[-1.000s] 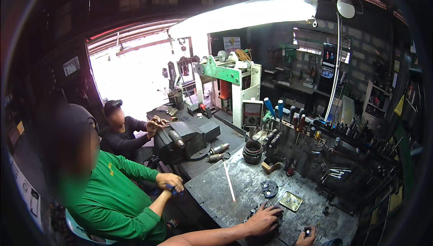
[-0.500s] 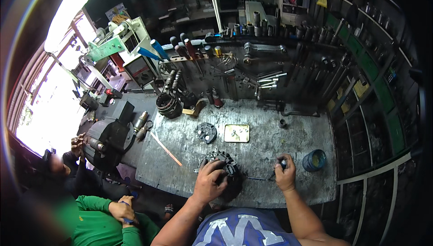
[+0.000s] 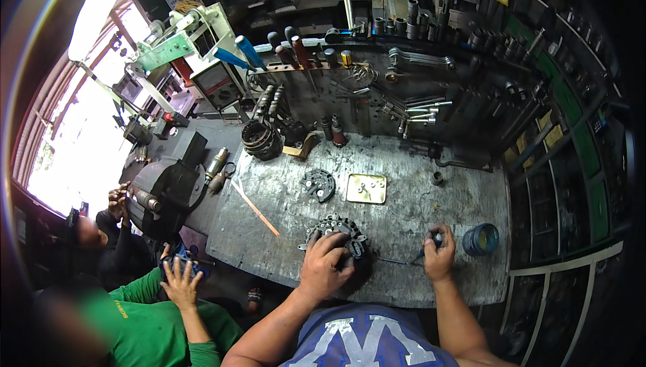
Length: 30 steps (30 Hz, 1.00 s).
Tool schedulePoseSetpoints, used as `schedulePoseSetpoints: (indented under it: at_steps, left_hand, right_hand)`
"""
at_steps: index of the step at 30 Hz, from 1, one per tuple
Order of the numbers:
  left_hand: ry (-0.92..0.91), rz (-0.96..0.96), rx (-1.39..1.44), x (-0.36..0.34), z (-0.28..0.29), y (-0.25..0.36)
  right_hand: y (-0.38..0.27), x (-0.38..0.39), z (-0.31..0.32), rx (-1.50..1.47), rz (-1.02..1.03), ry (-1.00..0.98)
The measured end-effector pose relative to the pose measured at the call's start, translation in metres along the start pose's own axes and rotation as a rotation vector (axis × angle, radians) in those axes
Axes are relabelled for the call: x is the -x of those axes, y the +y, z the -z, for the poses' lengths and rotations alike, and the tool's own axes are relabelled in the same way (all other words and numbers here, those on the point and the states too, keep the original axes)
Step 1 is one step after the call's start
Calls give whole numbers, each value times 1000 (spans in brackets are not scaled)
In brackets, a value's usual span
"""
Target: The person uses a screwdriver to remove screws from a circular mechanical assembly on a workbench, then separates and inspects the components. The person places removed parts on the bench and continues disassembly.
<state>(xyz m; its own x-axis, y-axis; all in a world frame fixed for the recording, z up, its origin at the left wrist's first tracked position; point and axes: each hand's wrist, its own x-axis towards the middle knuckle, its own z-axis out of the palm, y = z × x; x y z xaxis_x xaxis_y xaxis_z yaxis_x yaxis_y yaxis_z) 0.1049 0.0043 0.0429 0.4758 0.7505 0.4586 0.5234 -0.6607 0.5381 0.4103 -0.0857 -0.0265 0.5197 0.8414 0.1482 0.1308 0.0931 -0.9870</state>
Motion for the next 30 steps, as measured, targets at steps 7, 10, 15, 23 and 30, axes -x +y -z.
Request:
schedulePoseSetpoints:
  at_steps: [7, 10, 15, 23, 30]
  left_hand:
    - [28, -13, 4, 2, -2, -1]
    - [29, -13, 11, 1, -3, -2]
    - [36, -19, 13, 2, -4, -3]
    - [29, -22, 8, 3, -3, -4]
    - [23, -14, 9, 4, -3, -3]
  right_hand:
    - [-8, 7, -2, 31, -35, -66]
    - [-9, 9, -4, 74, 9, -80]
    - [-10, 12, -10, 86, -4, -79]
    - [-20, 15, -18, 154, 54, -96]
    - [-25, 21, -21, 245, 126, -149]
